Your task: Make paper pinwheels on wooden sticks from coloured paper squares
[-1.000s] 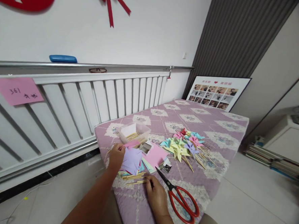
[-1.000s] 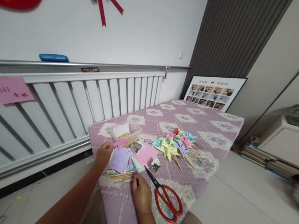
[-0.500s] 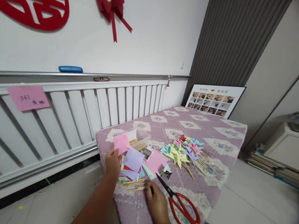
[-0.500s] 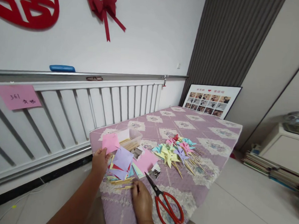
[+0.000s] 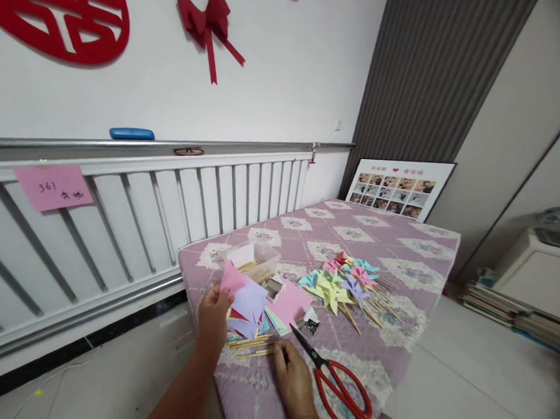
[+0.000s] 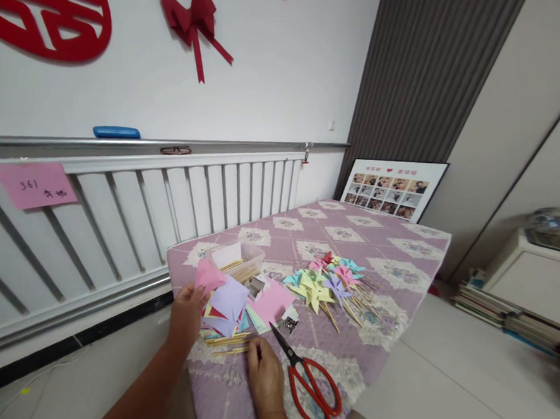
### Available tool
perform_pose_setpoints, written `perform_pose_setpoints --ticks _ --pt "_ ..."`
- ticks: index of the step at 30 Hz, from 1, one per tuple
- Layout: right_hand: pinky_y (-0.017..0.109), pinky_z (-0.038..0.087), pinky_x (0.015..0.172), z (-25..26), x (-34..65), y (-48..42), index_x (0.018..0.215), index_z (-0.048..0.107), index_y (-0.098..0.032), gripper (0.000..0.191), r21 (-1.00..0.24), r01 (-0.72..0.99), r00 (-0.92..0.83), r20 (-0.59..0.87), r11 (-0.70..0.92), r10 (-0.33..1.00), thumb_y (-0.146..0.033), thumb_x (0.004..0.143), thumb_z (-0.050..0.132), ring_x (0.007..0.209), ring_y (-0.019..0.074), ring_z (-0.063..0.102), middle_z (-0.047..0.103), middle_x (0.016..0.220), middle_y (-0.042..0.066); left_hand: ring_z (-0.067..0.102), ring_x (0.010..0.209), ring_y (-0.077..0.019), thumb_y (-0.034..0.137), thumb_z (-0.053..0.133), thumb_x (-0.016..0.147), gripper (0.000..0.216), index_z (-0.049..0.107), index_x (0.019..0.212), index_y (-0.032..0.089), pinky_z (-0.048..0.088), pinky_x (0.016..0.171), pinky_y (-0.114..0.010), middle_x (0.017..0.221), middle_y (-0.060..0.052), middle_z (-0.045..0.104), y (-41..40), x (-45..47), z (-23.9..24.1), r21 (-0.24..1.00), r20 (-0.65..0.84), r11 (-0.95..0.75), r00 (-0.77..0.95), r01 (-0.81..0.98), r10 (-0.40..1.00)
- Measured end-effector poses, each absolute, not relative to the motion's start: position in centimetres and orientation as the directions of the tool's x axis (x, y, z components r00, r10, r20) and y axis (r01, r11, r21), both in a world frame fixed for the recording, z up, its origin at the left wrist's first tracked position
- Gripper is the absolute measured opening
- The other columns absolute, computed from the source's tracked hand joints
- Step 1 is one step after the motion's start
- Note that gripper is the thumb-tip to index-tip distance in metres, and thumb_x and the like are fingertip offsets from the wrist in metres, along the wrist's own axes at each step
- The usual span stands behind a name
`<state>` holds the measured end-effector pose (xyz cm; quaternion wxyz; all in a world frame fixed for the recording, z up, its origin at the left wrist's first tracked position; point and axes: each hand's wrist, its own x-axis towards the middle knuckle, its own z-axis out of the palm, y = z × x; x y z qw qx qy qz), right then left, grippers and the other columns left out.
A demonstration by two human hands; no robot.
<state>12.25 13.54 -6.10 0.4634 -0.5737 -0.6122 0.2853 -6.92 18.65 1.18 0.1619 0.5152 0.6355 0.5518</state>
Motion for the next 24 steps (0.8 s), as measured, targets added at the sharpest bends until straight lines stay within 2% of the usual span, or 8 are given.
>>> perform_pose_setpoints --ticks 2,5,8,10,12,14,19,24 --pt "0.038 0.050 0.081 -5.8 12.7 13.4 0.088 0.068 -0.022 0.035 -0.915 0.357 0.077 0.229 0.187 0.971 -0.050 0.088 0.047 0.086 0.0279 0.068 0.074 0.087 0.008 0.065 0.074 -0.0179 0.035 0.042 0.090 0.026 0.061 0.091 0.018 0.053 0.065 -0.029 0.079 -0.003 0.068 16.7 -5.9 0.5 0.887 0.353 -0.163 -0.407 0.433 0.842" --pt "0.040 0.049 0.093 -5.9 13.3 12.2 0.107 0.068 -0.020 0.047 -0.956 0.236 0.038 0.190 0.176 0.981 -0.056 0.089 0.043 0.102 0.0271 0.066 0.073 0.107 0.011 0.064 0.095 -0.0203 0.027 0.049 0.086 0.015 0.063 0.086 0.020 0.051 0.086 -0.034 0.098 -0.007 0.069 13.4 -4.5 -1.3 0.838 0.482 -0.345 -0.276 0.423 0.832" --pt "0.043 0.050 0.094 -6.4 13.6 10.1 0.117 0.064 -0.022 0.060 -0.988 -0.147 -0.026 0.046 0.042 0.999 -0.068 0.085 0.042 0.106 0.0257 0.066 0.071 0.116 0.011 0.063 0.098 -0.0200 0.016 0.048 0.084 0.017 0.064 0.086 0.022 0.049 0.092 -0.038 0.098 -0.007 0.069 10.3 -3.3 -4.0 0.752 0.522 -0.413 -0.080 0.513 0.849" --pt "0.044 0.052 0.091 -6.4 13.8 8.6 0.114 0.065 -0.024 0.065 -0.880 -0.464 -0.095 -0.067 -0.104 0.993 -0.075 0.079 0.045 0.103 0.0264 0.067 0.071 0.114 0.011 0.062 0.100 -0.0202 0.012 0.046 0.083 0.022 0.065 0.089 0.022 0.050 0.093 -0.039 0.101 -0.008 0.068 8.7 -2.8 -5.6 0.710 0.492 -0.425 0.035 0.561 0.870" --pt "0.044 0.054 0.086 -5.9 14.0 7.5 0.111 0.067 -0.022 0.068 -0.766 -0.610 -0.171 -0.125 -0.205 0.977 -0.077 0.075 0.048 0.102 0.0279 0.067 0.072 0.112 0.012 0.062 0.102 -0.0207 0.010 0.045 0.083 0.026 0.066 0.091 0.022 0.050 0.093 -0.040 0.104 -0.009 0.067 7.4 -2.5 -6.7 0.673 0.462 -0.440 0.126 0.594 0.878" --pt "0.041 0.056 0.079 -5.4 14.3 7.0 0.110 0.067 -0.021 0.065 -0.729 -0.629 -0.234 -0.156 -0.271 0.960 -0.074 0.076 0.052 0.100 0.0284 0.068 0.073 0.108 0.013 0.061 0.104 -0.0215 0.009 0.044 0.082 0.028 0.067 0.092 0.022 0.050 0.094 -0.041 0.107 -0.010 0.066 6.6 -2.4 -7.2 0.643 0.433 -0.448 0.187 0.621 0.882" --pt "0.036 0.057 0.074 -4.7 14.4 7.1 0.100 0.068 -0.025 0.029 -0.724 -0.600 -0.252 -0.232 -0.340 0.939 -0.043 0.078 0.070 0.087 0.0233 0.072 0.077 0.093 0.004 0.057 0.111 -0.0239 0.009 0.042 0.082 0.031 0.069 0.090 0.022 0.047 0.099 -0.044 0.113 -0.011 0.064 5.4 -2.5 -7.3 0.603 0.375 -0.445 0.256 0.663 0.891" --pt "0.036 0.057 0.077 -5.0 14.0 7.1 0.097 0.069 -0.020 0.025 -0.708 -0.605 -0.262 -0.257 -0.365 0.930 -0.030 0.074 0.074 0.083 0.0229 0.073 0.078 0.088 0.005 0.051 0.121 -0.0254 0.005 0.047 0.074 0.035 0.067 0.097 0.021 0.041 0.106 -0.046 0.126 -0.011 0.058 4.3 -2.2 -8.6 0.719 0.352 -0.335 0.096 0.609 0.931"
